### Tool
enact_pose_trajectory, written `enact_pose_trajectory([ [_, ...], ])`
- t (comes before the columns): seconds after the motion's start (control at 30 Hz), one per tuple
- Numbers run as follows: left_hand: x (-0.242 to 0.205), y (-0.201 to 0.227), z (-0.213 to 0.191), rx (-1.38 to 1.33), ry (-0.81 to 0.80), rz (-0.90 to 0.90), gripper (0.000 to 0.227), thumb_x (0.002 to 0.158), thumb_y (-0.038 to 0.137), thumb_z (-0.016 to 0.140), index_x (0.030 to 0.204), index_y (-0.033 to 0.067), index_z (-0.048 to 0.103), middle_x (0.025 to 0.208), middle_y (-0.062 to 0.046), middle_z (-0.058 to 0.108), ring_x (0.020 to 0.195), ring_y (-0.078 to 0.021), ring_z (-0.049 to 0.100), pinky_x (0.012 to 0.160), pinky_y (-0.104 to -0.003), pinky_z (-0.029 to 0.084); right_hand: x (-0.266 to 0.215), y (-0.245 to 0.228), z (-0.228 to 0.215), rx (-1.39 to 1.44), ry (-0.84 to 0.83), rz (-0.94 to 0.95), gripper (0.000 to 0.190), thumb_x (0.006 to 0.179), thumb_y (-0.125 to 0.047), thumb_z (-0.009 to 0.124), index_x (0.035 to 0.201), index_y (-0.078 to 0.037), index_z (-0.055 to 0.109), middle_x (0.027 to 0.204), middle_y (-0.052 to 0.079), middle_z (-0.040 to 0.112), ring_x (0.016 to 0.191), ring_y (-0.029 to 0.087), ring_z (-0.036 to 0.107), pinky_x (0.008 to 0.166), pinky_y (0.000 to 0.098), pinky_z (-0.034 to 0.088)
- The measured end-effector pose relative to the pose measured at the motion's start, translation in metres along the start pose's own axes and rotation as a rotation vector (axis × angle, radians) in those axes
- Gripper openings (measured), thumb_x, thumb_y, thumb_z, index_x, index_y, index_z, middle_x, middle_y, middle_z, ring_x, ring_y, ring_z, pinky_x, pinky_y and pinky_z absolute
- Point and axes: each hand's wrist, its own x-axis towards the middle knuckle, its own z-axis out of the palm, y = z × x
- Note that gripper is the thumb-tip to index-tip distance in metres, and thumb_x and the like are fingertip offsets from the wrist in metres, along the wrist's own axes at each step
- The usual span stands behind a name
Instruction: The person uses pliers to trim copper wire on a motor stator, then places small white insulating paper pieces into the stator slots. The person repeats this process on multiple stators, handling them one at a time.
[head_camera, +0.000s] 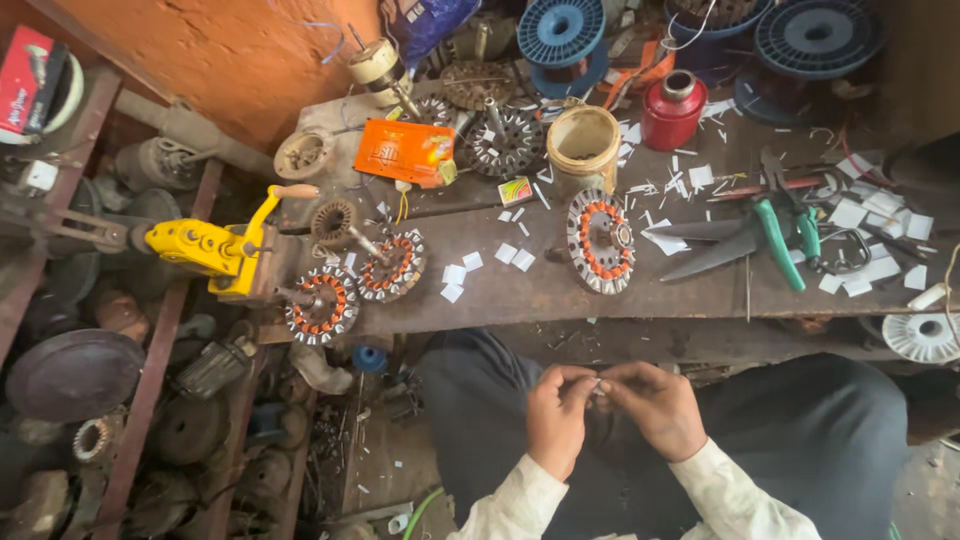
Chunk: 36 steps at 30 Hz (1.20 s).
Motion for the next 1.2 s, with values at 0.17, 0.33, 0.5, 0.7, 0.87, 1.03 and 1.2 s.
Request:
enact_pose_trajectory([
  [0.17,0.004,-0.013,0.002,-0.076,-0.077,-0.062,0.011,0.090,0.006,0.074,0.100,0.0008,0.075,0.090,-0.006,0.075,0.077,-0.0114,0.067,0.069,-0.026,0.052,-0.002,0.000,0.002,0.062,0.065,-0.043,0.019,0.088,-0.006,0.072,0.100,0.009,0.072,0.081,0.014,0.077,0.071,0.018,0.074,0.067,0.0305,0.061],
  [0.33,0.004,-0.047,0.024,-0.812,-0.098,-0.242,0.015,0.092,0.003,0.069,0.106,0.0019,0.070,0.092,-0.007,0.073,0.079,-0.0146,0.067,0.070,-0.028,0.053,-0.002,-0.002,0.002,0.079,0.140,-0.102,0.018,0.088,-0.007,0.072,0.098,0.009,0.071,0.079,0.012,0.074,0.068,0.016,0.070,0.064,0.0310,0.061],
  [0.5,0.008,-0.068,0.032,-0.808,0.003,-0.316,0.010,0.093,0.002,0.068,0.103,0.0011,0.070,0.089,-0.006,0.072,0.076,-0.0142,0.066,0.068,-0.029,0.053,-0.008,-0.003,0.007,0.055,0.153,-0.189,0.016,0.087,-0.007,0.073,0.097,0.006,0.071,0.077,0.010,0.074,0.068,0.013,0.070,0.064,0.0276,0.059],
  [0.7,0.010,-0.068,0.041,-0.659,0.064,-0.219,0.011,0.091,-0.002,0.067,0.102,-0.0014,0.071,0.087,-0.004,0.070,0.074,-0.0100,0.062,0.066,-0.026,0.050,-0.009,-0.005,0.021,-0.291,0.343,-0.321,0.015,0.084,-0.007,0.074,0.094,0.003,0.072,0.077,0.005,0.075,0.066,0.010,0.073,0.061,0.0243,0.058],
  [0.87,0.003,-0.048,0.035,-0.664,-0.039,-0.262,0.008,0.091,0.000,0.065,0.097,0.0010,0.070,0.084,-0.004,0.068,0.073,-0.0117,0.060,0.067,-0.027,0.047,0.003,0.010,-0.010,0.219,0.005,-0.068,0.010,0.089,-0.003,0.071,0.096,0.004,0.071,0.083,0.010,0.074,0.070,0.016,0.069,0.066,0.0303,0.056],
  [1.03,-0.001,-0.025,0.014,-0.621,-0.290,-0.192,0.003,0.092,0.001,0.067,0.095,0.0017,0.068,0.087,-0.001,0.064,0.083,-0.0106,0.059,0.081,-0.026,0.047,0.006,0.009,-0.027,0.253,-0.197,-0.148,0.009,0.089,0.001,0.067,0.098,0.001,0.068,0.094,0.008,0.070,0.085,0.017,0.066,0.079,0.0314,0.053],
  [1.2,-0.002,-0.023,0.016,-0.553,-0.328,-0.197,0.005,0.090,-0.002,0.067,0.092,0.0031,0.068,0.087,-0.001,0.066,0.084,-0.0116,0.061,0.081,-0.026,0.048,-0.008,-0.001,-0.030,0.136,-0.277,-0.271,0.005,0.093,-0.002,0.071,0.094,0.002,0.067,0.098,0.006,0.064,0.092,0.016,0.060,0.083,0.0301,0.048],
])
